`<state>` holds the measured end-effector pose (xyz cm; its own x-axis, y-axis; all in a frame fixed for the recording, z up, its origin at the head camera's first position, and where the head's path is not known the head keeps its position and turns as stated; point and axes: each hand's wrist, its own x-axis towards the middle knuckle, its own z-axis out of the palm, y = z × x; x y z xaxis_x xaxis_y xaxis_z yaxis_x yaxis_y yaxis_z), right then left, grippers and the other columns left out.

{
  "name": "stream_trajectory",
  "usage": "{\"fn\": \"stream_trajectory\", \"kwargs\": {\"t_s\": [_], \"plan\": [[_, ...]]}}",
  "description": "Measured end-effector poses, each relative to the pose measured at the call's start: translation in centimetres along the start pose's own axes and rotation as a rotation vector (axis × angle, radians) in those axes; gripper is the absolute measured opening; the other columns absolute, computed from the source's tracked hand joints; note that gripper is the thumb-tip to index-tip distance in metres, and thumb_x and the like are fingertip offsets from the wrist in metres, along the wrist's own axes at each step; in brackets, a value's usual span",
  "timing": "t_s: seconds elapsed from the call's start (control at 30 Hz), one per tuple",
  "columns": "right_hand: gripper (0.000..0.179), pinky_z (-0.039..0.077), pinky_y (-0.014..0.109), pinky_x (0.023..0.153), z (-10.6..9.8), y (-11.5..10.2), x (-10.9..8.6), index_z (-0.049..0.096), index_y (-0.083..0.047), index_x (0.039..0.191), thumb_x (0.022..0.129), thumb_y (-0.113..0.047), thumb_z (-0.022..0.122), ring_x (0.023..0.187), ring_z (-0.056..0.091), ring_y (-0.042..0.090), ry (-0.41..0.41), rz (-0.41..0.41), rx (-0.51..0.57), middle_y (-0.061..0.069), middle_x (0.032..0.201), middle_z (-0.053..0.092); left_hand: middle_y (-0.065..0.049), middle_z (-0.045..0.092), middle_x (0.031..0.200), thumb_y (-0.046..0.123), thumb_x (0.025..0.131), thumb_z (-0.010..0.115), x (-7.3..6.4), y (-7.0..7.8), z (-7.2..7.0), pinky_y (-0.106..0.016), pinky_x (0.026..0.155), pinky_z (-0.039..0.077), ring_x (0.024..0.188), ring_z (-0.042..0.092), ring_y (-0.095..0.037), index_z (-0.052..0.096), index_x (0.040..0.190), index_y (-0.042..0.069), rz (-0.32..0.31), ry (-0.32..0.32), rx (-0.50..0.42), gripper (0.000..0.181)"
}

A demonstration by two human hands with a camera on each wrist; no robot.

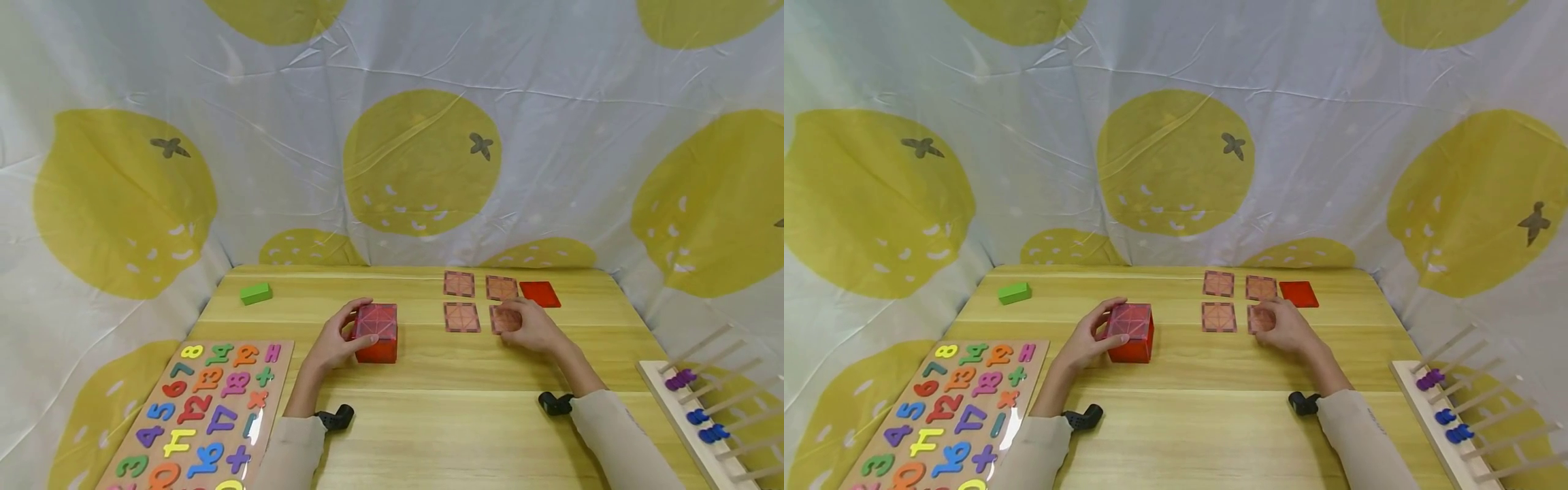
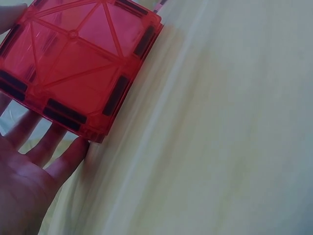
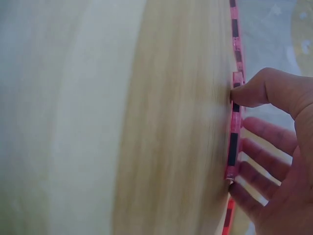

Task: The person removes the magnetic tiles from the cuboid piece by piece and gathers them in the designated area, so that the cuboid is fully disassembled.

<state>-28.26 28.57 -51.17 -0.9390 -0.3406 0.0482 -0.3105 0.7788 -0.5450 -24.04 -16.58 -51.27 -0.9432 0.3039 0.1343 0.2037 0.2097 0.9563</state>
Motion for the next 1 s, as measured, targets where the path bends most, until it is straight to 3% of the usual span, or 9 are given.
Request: {"fn": "stream_trajectory", "kwargs": {"t_s": [0.17, 0.4, 0.73, 1.0], "plan": [[0.063, 0.044, 0.068, 0.104, 0.0, 0.0, -0.1, 0.061, -0.001, 0.139, 0.081, -0.018, 0.08, 0.132, 0.046, 0.052, 0.0, -0.013, -0.019, 0.029, 0.146, 0.051, -0.011, 0.041, 0.155, 0.018, 0.088, 0.08, 0.0, -0.3, -0.2, -0.05, 0.112, 0.046, 0.139, 0.046, -0.038, 0.04, 0.155, 0.028, 0.023, -0.009, -0.045, 0.079], [0.069, 0.046, 0.064, 0.103, -0.1, -1.0, -0.7, 0.052, 0.002, 0.145, 0.089, -0.025, 0.08, 0.126, 0.054, 0.046, 0.059, -0.031, 0.022, 0.026, 0.141, 0.056, -0.017, 0.034, 0.162, 0.008, 0.087, 0.07, -0.2, -0.7, -0.7, -0.062, 0.122, 0.026, 0.148, 0.035, -0.044, 0.037, 0.155, 0.014, 0.048, -0.032, -0.138, 0.076], [0.062, 0.045, 0.067, 0.103, -0.4, -4.2, -0.9, 0.056, -0.003, 0.145, 0.089, -0.019, 0.08, 0.128, 0.055, 0.046, 0.107, -0.119, 0.068, 0.021, 0.142, 0.059, -0.018, 0.035, 0.16, 0.009, 0.086, 0.071, -0.4, -0.9, -1.0, -0.063, 0.122, 0.024, 0.145, 0.037, -0.043, 0.039, 0.155, 0.011, 0.074, -0.056, -0.173, 0.076], [0.058, 0.052, 0.059, 0.099, 0.2, -7.7, -0.7, 0.055, 0.001, 0.144, 0.092, -0.015, 0.076, 0.122, 0.059, 0.044, 0.055, -0.139, 0.175, 0.023, 0.141, 0.059, -0.018, 0.037, 0.16, 0.01, 0.087, 0.072, -0.5, -0.8, -1.0, -0.062, 0.123, 0.023, 0.147, 0.034, -0.043, 0.038, 0.156, 0.011, 0.069, -0.071, -0.168, 0.077]]}}
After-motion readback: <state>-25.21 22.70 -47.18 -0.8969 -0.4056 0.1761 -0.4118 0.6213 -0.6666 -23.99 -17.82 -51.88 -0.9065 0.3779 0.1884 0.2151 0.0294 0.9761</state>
